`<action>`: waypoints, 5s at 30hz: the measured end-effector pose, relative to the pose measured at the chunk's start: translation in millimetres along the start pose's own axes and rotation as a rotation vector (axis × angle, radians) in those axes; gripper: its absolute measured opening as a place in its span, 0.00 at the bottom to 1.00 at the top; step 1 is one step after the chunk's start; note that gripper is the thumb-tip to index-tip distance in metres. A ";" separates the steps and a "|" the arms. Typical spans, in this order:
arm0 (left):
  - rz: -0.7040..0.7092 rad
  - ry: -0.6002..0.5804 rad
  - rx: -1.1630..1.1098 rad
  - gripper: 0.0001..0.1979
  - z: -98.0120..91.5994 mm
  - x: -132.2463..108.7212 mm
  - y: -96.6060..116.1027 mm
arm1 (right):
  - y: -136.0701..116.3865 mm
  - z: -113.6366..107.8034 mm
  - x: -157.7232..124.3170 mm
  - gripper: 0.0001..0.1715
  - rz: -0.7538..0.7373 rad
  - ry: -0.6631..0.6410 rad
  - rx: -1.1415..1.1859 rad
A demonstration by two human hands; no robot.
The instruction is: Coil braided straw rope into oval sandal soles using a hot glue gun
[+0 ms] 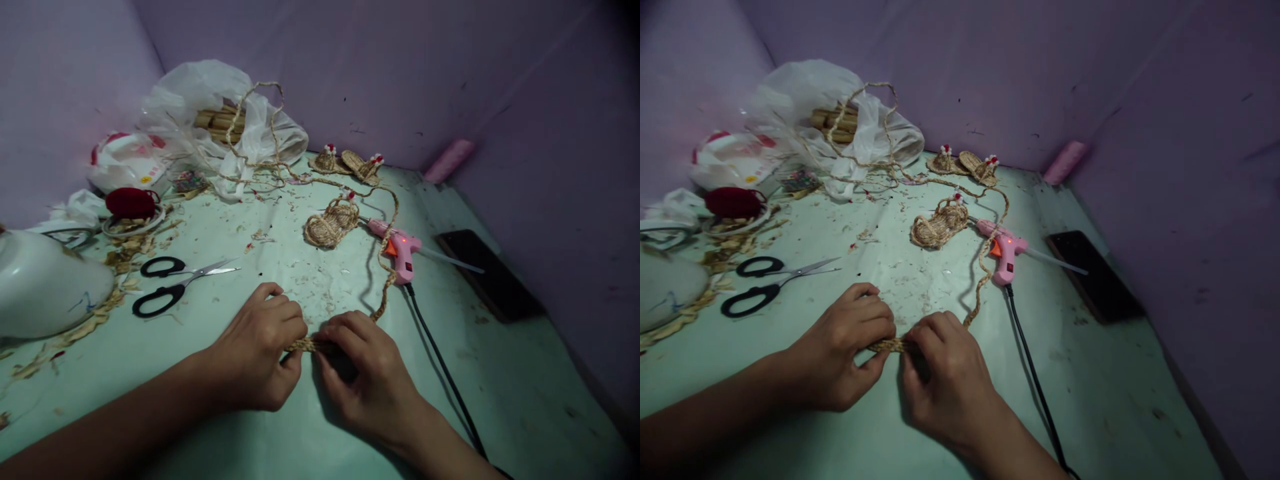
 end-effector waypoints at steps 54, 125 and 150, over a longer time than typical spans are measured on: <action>-0.009 -0.236 -0.093 0.06 -18.8 1.1 -5.5 | -1.7 5.3 8.3 0.07 0.049 -0.063 -0.073; 0.172 0.365 0.358 0.07 -13.0 1.8 7.8 | 20.2 -58.1 1.7 0.13 0.651 0.652 0.460; 0.059 0.440 0.436 0.05 -27.5 -3.5 -7.9 | 94.1 -88.8 49.5 0.14 0.944 0.294 0.181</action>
Point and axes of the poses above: each hand's wrist, its own x-axis towards the middle knuckle, its own z-axis out of the palm, y = z × x, the point moved 2 cm from there along x, towards the middle knuckle, and after that the axes turned 1 degree about x, right-handed, at the moved point
